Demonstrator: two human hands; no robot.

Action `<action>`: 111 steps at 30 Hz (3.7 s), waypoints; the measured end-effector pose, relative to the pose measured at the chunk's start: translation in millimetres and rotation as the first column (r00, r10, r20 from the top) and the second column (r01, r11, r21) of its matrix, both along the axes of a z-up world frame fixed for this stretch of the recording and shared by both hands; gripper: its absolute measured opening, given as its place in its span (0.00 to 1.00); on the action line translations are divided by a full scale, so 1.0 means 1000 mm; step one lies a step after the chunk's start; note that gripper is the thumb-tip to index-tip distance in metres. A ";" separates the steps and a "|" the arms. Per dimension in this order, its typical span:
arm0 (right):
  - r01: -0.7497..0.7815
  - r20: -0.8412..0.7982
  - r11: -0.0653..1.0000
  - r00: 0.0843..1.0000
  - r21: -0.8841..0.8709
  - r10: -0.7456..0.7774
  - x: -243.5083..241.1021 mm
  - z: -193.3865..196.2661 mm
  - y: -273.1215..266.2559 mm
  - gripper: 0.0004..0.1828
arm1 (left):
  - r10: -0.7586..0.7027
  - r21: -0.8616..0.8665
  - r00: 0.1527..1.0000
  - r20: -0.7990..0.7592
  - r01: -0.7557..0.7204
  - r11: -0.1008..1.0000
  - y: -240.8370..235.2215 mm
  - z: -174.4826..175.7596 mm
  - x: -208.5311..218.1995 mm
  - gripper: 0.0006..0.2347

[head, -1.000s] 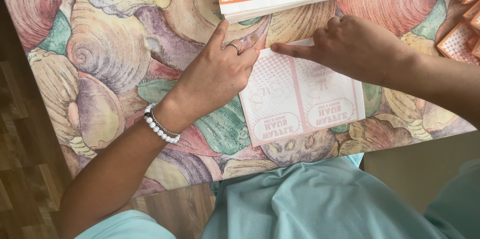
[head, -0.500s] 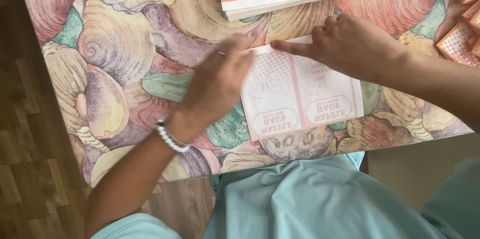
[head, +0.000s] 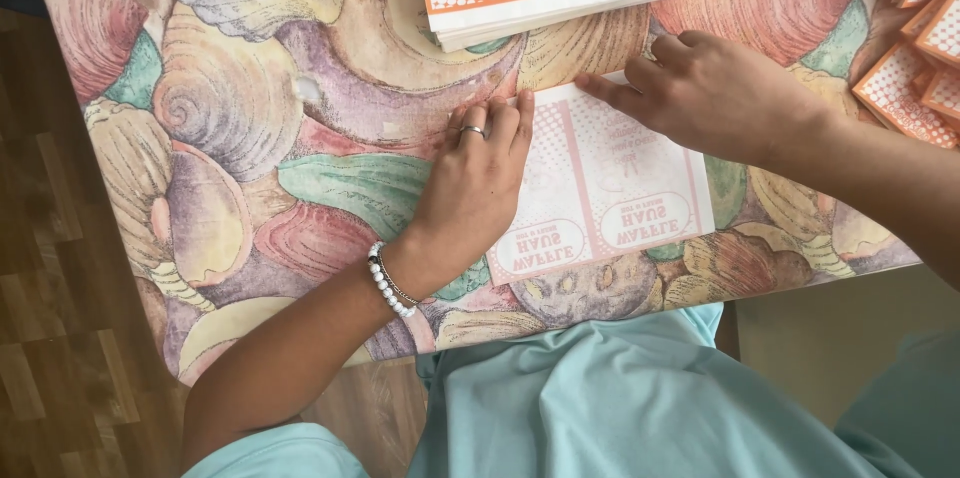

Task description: Folding printed paper sheets into bags and organizing them into stacks on a table.

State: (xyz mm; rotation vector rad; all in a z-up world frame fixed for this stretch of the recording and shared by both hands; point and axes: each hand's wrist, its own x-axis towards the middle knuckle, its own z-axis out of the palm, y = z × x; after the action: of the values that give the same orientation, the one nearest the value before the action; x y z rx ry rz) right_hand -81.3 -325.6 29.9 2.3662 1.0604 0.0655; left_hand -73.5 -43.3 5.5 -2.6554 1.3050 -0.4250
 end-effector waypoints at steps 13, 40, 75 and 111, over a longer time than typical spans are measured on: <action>0.080 0.048 0.995 0.995 0.058 -0.083 -0.007 -0.005 0.000 0.32 | 0.021 0.079 1.000 -0.010 -0.021 0.997 -0.009 0.003 -0.001 0.22; 0.082 0.031 0.974 0.995 0.209 -0.091 -0.010 -0.014 -0.013 0.20 | 0.055 0.078 0.995 0.083 -0.062 0.995 -0.041 -0.005 -0.004 0.16; 0.182 0.128 0.790 0.941 0.585 -0.312 -0.025 -0.057 -0.031 0.09 | -0.069 -0.159 0.988 -0.135 0.047 0.986 0.010 0.014 0.005 0.20; 0.108 0.194 0.691 0.919 0.715 -0.344 -0.026 -0.068 -0.020 0.06 | -0.128 -0.266 0.880 -0.458 0.002 0.964 -0.048 0.007 0.046 0.16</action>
State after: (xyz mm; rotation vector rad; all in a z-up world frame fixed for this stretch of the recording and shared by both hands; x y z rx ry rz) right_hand -107.7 -345.8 -37.7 2.9909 0.6201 0.8709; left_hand -27.6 -91.3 12.3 -3.0716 1.5639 0.0689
